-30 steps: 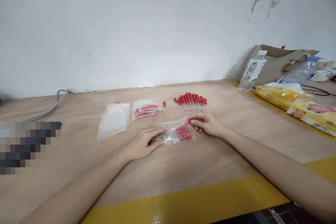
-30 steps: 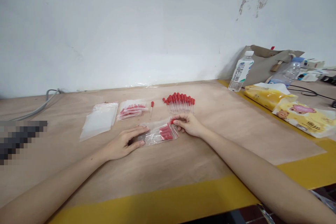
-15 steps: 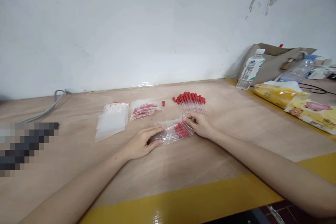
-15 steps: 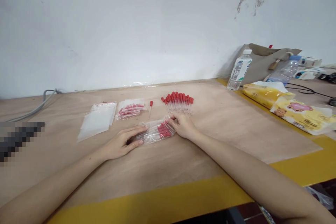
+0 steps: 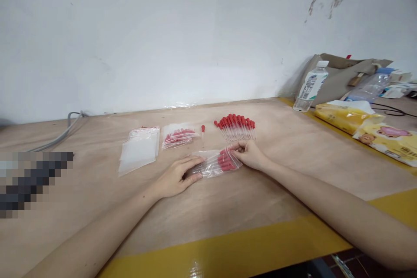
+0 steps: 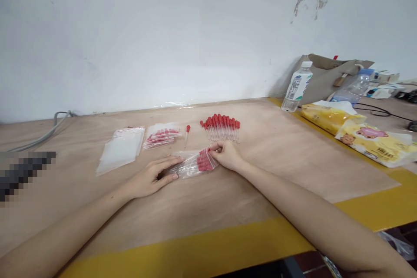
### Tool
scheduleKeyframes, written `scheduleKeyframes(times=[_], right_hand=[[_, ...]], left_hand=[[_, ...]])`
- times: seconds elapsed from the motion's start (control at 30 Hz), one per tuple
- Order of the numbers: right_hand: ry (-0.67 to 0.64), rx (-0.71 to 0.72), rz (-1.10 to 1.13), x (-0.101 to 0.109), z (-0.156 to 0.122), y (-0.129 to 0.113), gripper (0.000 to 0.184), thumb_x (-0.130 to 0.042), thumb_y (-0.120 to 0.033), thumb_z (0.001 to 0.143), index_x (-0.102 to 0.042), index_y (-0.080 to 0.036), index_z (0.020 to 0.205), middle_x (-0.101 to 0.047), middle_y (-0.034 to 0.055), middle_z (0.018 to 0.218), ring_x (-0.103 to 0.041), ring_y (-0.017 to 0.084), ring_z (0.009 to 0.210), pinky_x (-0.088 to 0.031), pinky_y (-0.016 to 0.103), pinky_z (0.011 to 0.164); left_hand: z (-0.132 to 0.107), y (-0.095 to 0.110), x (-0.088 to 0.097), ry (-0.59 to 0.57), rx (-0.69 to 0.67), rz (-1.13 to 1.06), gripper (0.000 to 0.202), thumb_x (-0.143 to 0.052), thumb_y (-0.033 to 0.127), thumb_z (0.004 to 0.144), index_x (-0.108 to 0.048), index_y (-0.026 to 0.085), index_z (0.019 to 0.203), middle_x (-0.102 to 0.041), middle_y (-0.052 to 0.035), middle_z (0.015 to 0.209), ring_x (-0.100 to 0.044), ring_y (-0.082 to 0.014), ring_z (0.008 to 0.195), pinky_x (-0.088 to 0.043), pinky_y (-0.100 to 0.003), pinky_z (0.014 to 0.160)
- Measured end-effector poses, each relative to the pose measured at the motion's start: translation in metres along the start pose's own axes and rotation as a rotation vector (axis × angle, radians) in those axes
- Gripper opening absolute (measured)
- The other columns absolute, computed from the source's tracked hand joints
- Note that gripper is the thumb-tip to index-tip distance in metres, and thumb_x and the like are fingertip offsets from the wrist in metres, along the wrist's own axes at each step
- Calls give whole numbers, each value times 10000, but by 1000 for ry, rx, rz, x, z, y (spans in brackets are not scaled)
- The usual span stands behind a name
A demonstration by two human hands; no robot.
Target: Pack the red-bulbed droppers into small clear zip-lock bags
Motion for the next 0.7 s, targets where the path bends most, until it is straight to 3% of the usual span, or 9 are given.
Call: scheduleKeyframes(times=[0.17,0.27,0.33,0.43,0.53,0.7], right_hand=[[-69,11,-77,-1,-2,-9,204,-596,-353,712,-706,-182,728,-680,28,702,-600,166,649,-468,263,586],[32,-9,-252,5,-5,-13,210,-578,-328,707,-654,-175,585,-625,7,576,-556,141,565,-416,239,525],[50,-1,-282,6,-7,-15,184,-566,-299,710,-641,-178,593,-609,-1,559,-544,135,555,-402,238,525],[-64,13,-80,0,-5,-15,143,-568,-303,722,-645,-182,725,-637,7,651,-565,140,614,-427,247,567],[-134,-60,162,1,-4,-10,230,-618,-326,697,-605,-172,867,-620,1,665,-554,115,595,-432,231,554],[-144,-253,267,5,-11,-3,337,-609,-455,716,-574,-165,884,-479,-70,483,-315,30,328,-233,176,327]], left_hand=[[0,0,-1,0,-9,-13,412,-476,360,881,-469,227,1272,-536,-50,1269,-484,-214,1179,-346,-416,1033],[1,0,-1,-5,-1,-16,405,-483,356,878,-484,218,1259,-543,-45,1262,-485,-203,1178,-354,-388,1032],[2,0,-1,-10,2,-17,406,-487,355,877,-483,222,1261,-540,-39,1265,-481,-197,1182,-350,-380,1037],[2,1,-1,-15,2,-14,408,-489,356,877,-480,231,1265,-533,-37,1274,-472,-198,1192,-328,-390,1051],[1,1,-1,-20,-2,-10,408,-478,364,881,-479,231,1267,-528,-43,1278,-464,-208,1200,-329,-406,1048],[1,2,-2,-25,-14,-6,395,-462,358,889,-482,246,1267,-519,-44,1287,-458,-211,1204,-335,-418,1043]])
Point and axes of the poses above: each hand's wrist, its own z-axis towards the middle knuckle, its own x-axis out of the back of the hand, y = z × x, the point moved 7 cm from there along z, towards the middle knuckle
